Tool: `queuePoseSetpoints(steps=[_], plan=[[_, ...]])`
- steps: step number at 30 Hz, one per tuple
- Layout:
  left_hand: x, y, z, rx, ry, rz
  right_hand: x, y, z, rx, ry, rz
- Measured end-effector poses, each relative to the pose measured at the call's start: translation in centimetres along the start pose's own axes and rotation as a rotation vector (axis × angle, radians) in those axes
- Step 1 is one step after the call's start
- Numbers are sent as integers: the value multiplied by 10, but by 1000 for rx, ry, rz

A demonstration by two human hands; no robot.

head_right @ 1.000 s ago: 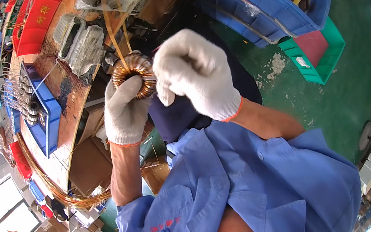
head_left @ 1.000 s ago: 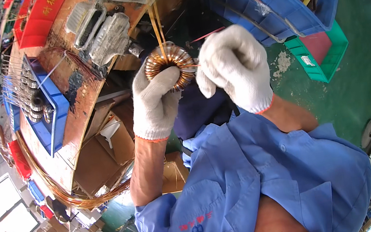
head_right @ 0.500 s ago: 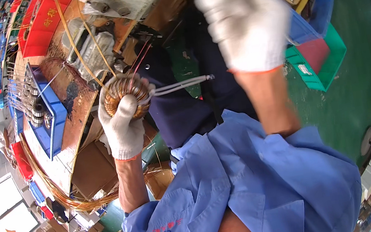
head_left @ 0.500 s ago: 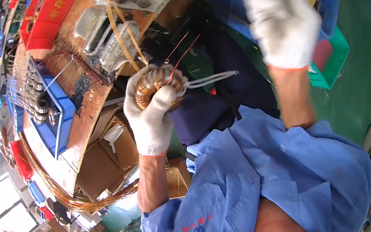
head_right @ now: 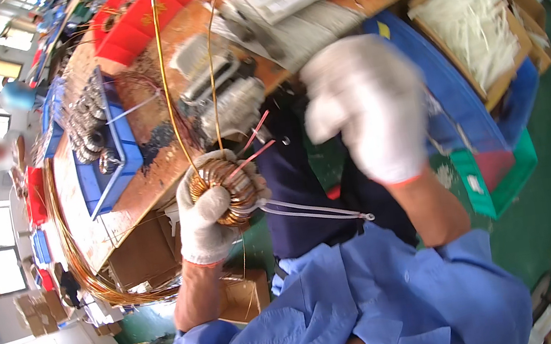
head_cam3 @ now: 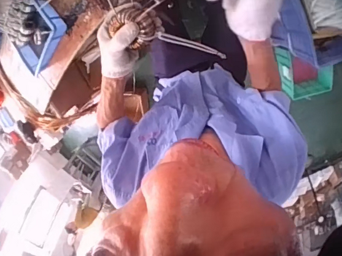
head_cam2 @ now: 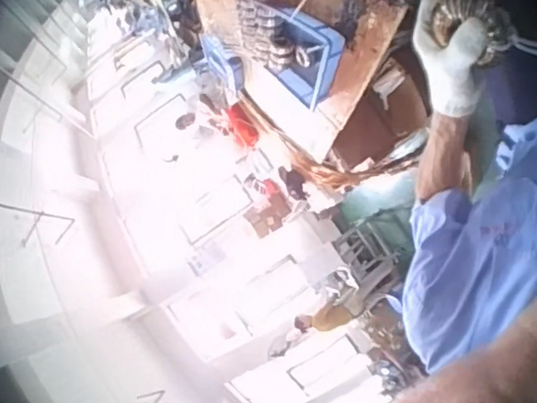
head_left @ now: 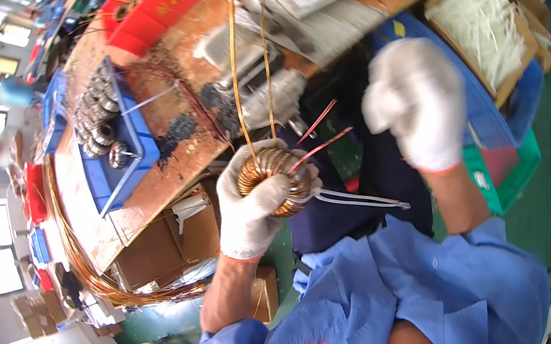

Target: Winding copper wire around a toroid core using a metal guide tool.

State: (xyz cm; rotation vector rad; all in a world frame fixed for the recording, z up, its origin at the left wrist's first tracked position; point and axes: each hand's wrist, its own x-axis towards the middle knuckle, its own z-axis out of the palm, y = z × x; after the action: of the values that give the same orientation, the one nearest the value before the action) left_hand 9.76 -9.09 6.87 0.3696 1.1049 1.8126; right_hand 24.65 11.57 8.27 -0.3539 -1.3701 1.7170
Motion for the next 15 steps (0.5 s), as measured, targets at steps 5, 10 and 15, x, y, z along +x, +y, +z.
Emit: queuePoseSetpoints(steps=[5,10,15], plan=[[76,84,-43,262,-59,397,20,20,-21,96,103,154],[213,195,-92,104,242,457,-26,91,-67,-16,196,553],[339,274,-157,-14,303,621,-56,140,-96,-45,378,762]])
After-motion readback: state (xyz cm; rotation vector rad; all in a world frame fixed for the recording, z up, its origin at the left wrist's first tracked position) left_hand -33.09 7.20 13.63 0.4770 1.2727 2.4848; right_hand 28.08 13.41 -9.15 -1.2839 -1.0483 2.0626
